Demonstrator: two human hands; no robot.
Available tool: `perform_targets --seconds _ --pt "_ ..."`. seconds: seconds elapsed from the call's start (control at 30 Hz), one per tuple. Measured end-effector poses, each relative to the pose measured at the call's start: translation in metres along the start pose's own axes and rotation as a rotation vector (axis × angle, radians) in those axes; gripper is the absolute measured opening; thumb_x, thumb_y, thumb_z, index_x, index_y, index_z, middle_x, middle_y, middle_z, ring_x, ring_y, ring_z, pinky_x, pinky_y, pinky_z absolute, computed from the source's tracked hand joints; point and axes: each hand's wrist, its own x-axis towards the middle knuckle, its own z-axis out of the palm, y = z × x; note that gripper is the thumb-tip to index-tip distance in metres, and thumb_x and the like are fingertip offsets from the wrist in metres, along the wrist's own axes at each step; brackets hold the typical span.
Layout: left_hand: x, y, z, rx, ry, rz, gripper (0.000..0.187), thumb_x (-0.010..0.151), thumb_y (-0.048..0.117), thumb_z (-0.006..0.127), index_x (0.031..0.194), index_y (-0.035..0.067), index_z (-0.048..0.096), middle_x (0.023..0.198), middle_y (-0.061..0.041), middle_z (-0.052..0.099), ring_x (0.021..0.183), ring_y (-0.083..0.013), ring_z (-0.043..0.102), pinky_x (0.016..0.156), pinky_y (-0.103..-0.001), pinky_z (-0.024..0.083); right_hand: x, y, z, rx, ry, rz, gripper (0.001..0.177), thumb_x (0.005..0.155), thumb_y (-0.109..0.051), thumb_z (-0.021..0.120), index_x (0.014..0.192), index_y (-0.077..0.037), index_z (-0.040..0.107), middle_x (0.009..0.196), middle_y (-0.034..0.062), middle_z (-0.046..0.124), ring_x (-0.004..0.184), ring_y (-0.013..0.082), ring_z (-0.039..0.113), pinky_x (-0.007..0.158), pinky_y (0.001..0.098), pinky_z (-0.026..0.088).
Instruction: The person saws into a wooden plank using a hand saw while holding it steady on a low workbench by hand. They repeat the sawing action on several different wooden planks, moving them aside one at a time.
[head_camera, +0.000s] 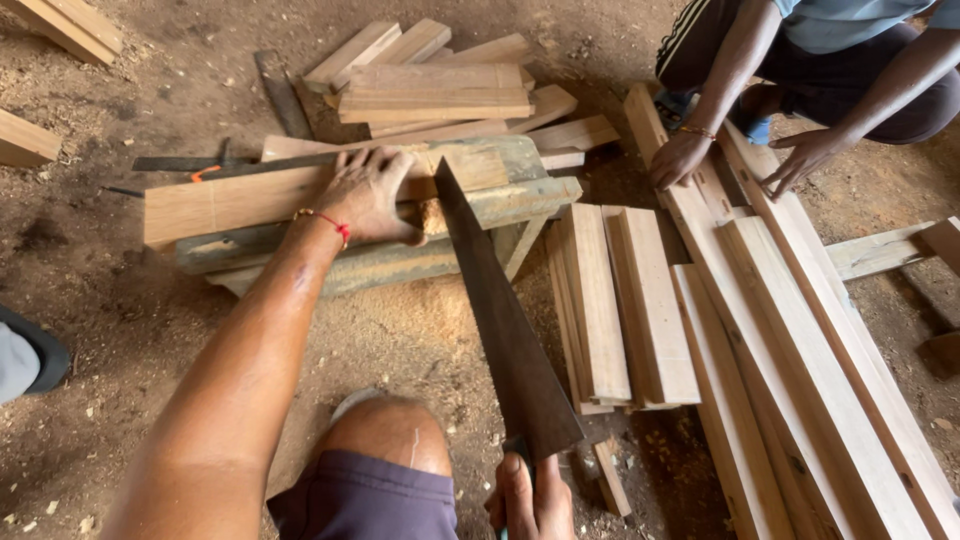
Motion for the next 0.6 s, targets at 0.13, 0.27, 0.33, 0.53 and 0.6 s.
perform_targets --seconds 0.13,0.27,0.33,0.53,0.6 --pt "0.006 -0.005 0.006 0.004 -0.024 -0.017 0.125 0.049 0.068 0.092 0.149 0.016 0.037 0.155 -0.022 0.037 0.148 -0.0448 0.029 0.123 -0.065 0.013 0.009 0.004 0.009 -0.451 0.229 -0.557 0.044 0.103 -0.034 0.055 0.133 -0.002 0.053 0.062 0.0063 0.059 0.043 0.0122 0.058 0.04 0.0295 0.048" --pt "0.009 -0.009 0.013 0.026 -0.048 -0.04 0.135 0.052 0.07 0.091 0.155 0.009 0.029 0.16 -0.027 0.029 0.15 -0.0489 0.023 0.124 -0.064 0.013 0.087 -0.03 0.033 -0.176 -0.062 -0.064 0.051 0.102 -0.041 0.042 0.12 0.005 0.055 0.051 0.0094 0.057 0.037 0.0174 0.056 0.034 0.0342 0.051" --pt "0.01 -0.01 0.011 0.036 -0.047 -0.045 0.141 0.051 0.071 0.091 0.157 0.007 0.024 0.163 -0.027 0.023 0.151 -0.0495 0.017 0.124 -0.063 0.01 0.134 -0.064 0.06 -0.172 -0.105 -0.147 0.054 0.101 -0.043 0.037 0.13 0.002 0.047 0.053 0.0065 0.057 0.037 0.0153 0.057 0.034 0.0334 0.054" --pt "0.008 -0.007 0.004 0.021 -0.082 -0.051 0.143 0.05 0.071 0.093 0.158 0.008 0.024 0.163 -0.028 0.022 0.152 -0.0473 0.017 0.123 -0.065 0.007 0.116 -0.038 0.049 -0.275 -0.1 -0.108 0.069 0.1 -0.045 0.033 0.153 -0.002 0.025 0.048 0.005 0.054 0.032 0.0129 0.047 0.025 0.0321 0.044" --pt "0.006 -0.004 0.001 0.012 -0.105 -0.065 0.137 0.05 0.071 0.09 0.157 0.013 0.027 0.161 -0.025 0.029 0.151 -0.0458 0.023 0.125 -0.065 0.011 0.065 0.007 0.021 -0.196 -0.06 -0.028 0.049 0.104 -0.044 0.042 0.109 0.003 0.057 0.05 0.0064 0.056 0.036 0.0143 0.051 0.032 0.0343 0.04"
